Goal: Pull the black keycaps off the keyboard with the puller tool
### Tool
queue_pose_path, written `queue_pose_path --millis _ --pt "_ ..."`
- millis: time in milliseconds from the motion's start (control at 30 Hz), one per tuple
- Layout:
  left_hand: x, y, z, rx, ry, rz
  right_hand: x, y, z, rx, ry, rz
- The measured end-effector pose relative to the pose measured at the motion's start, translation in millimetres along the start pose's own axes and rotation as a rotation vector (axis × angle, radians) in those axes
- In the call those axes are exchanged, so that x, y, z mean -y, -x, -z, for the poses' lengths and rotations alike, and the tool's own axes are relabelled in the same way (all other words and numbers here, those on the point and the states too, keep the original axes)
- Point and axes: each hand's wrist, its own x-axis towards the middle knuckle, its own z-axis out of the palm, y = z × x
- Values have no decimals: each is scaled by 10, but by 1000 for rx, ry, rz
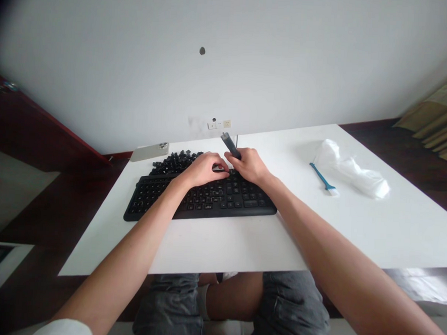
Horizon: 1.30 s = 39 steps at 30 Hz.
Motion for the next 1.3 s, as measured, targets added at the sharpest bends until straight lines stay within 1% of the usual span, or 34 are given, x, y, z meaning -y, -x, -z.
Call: queue_pose_path --millis 67,200,333,467,533,700,800,933,1067,1133,1200,1300 --pt "-15 -5 -3 -2 -18 3 4 0 -8 9 12 9" --pt "-53 -2 3 49 -24 55 40 17 9 31 55 64" --pt "-65 -5 4 62 -32 66 109 46 40 94 49 117" --pt "-69 -11 0 53 -34 61 163 60 50 96 64 54" --pt "-76 -11 1 54 -45 70 178 58 61 111 72 45" --pt "-100 -10 12 58 -37 42 174 49 119 239 55 34" --pt "-102 -4 20 54 -18 55 154 47 139 267 16 10" --pt "-70 12 23 63 30 63 142 46 114 244 -54 1" --pt "-68 16 -47 70 98 10 116 32 35 157 0 -9" --pt "-109 10 -126 21 106 -2 88 25 -9 100 14 -3" --pt "-171 4 -227 -54 71 14 58 21 -42 52 18 -4" --pt "-266 4 -384 -149 -87 83 28 18 -66 9 23 17"
